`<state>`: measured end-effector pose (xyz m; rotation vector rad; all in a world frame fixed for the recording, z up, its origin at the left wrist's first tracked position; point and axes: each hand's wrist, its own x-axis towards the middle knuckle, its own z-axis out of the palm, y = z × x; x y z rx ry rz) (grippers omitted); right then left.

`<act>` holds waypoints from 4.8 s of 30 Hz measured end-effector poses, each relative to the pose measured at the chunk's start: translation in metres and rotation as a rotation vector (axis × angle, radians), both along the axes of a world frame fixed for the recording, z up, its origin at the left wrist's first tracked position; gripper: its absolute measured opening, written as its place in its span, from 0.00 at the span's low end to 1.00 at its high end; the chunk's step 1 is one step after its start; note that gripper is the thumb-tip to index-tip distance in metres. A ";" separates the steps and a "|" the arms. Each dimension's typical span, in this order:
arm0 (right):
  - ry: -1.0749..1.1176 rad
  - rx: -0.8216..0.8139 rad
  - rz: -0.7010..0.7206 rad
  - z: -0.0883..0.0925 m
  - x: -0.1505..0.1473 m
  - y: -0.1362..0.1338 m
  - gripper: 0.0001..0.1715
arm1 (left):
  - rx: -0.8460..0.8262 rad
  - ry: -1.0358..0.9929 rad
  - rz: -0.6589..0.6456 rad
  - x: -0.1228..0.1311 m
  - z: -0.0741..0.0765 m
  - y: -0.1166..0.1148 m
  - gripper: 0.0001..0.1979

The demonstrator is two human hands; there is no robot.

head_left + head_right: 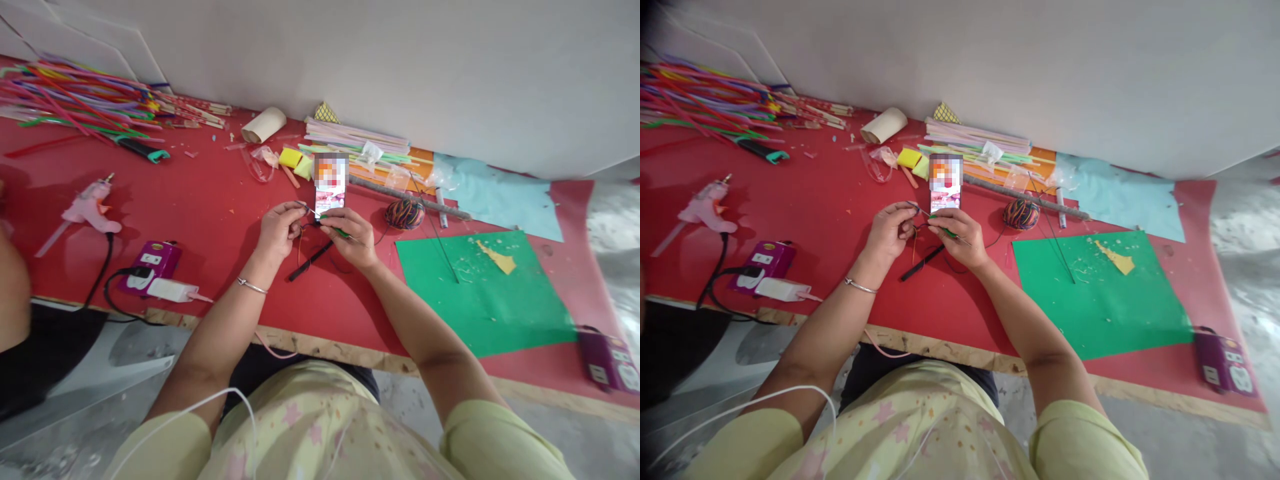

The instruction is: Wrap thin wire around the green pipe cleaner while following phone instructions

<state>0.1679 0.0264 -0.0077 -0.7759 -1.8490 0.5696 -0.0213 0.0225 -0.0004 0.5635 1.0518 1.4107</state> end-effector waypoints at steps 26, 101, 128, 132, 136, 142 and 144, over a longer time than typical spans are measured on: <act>0.073 0.052 0.002 0.000 0.001 0.000 0.08 | 0.019 0.103 -0.002 0.004 -0.002 0.000 0.13; -0.152 0.230 -0.056 -0.019 -0.014 -0.008 0.17 | -0.078 -0.060 0.012 0.022 0.002 -0.006 0.18; -0.117 0.196 0.083 -0.019 -0.002 -0.003 0.20 | -0.004 -0.014 -0.069 -0.007 0.001 0.002 0.14; -0.111 0.224 0.088 -0.018 -0.002 -0.004 0.21 | -0.001 0.001 -0.055 -0.008 0.002 0.003 0.13; -0.098 0.239 0.107 -0.016 -0.002 -0.004 0.22 | -0.008 0.022 -0.051 -0.008 0.003 0.003 0.13; -0.138 0.295 0.116 -0.018 -0.002 -0.003 0.27 | -0.003 0.068 -0.018 -0.009 0.003 0.003 0.11; -0.169 0.321 0.111 -0.019 -0.002 -0.002 0.28 | -0.007 0.077 -0.004 -0.009 0.003 0.003 0.11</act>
